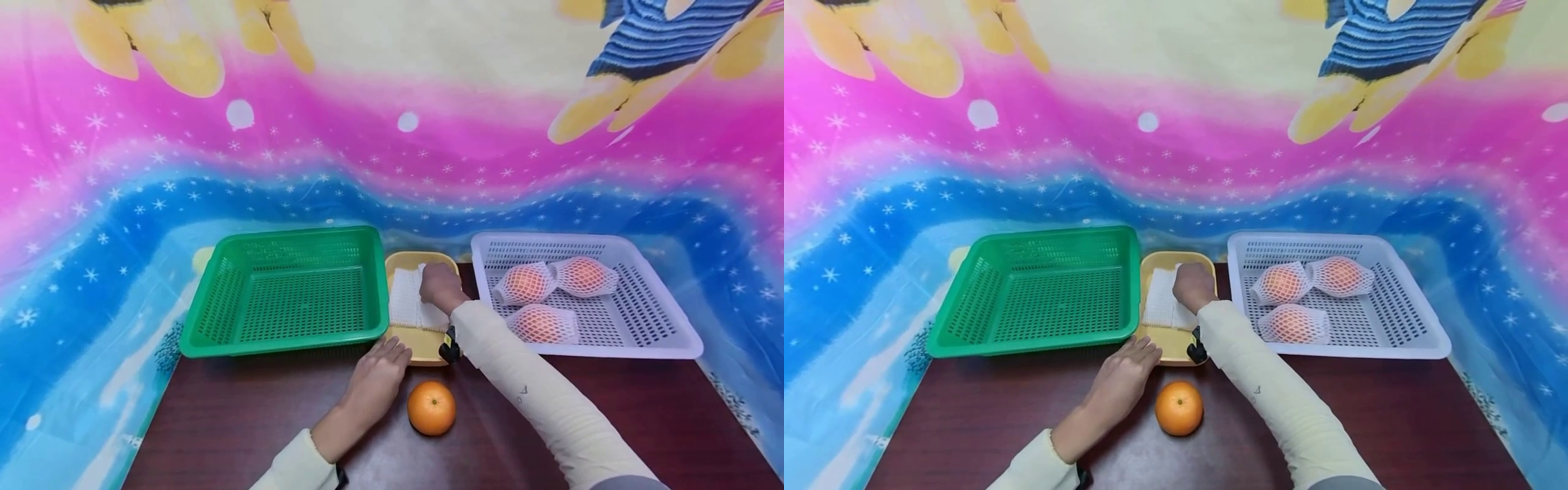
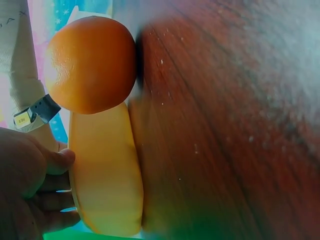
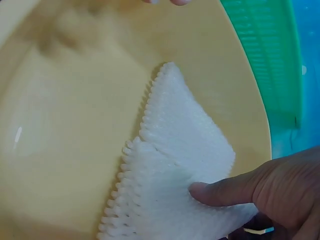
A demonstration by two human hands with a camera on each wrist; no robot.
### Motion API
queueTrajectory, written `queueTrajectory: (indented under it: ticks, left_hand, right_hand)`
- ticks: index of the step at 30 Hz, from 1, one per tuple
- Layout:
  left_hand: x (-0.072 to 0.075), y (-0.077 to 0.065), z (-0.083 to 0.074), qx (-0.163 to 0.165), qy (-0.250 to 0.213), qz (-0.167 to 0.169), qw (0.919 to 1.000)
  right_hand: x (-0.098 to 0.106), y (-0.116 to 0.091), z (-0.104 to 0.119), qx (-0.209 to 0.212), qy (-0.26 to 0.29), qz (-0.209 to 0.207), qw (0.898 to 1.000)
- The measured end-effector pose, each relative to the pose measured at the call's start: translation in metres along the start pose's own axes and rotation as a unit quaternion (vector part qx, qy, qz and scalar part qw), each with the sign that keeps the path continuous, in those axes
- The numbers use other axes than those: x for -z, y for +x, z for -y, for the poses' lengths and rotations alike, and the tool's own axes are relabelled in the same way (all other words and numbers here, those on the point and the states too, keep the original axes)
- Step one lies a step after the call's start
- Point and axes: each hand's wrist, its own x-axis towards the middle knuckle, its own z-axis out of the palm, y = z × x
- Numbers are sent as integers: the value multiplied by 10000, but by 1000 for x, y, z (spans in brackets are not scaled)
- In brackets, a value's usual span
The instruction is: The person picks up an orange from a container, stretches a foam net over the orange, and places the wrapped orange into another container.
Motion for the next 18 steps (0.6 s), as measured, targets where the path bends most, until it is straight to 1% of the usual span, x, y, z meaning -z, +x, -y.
queueTrajectory:
  ticks: [3, 6, 11, 15, 18]
  left_hand:
    - [-1, 0, 0, -7, 48, -19, 10000]
    - [0, 1, 0, 14, 78, -20, 10000]
    - [0, 1, 0, 28, 45, 42, 10000]
    - [1, 2, 0, 2, -13, 54, 10000]
    - [2, 2, 1, -10, -33, 52, 10000]
  right_hand:
    - [1, 0, -1, 7, 109, 72, 9999]
    - [3, 1, -2, 33, 254, 48, 9997]
    - [9, 1, -7, -18, 701, -114, 9975]
    - [20, -4, -10, -123, 1102, -96, 9938]
    - [30, -11, -12, -22, 1296, -77, 9915]
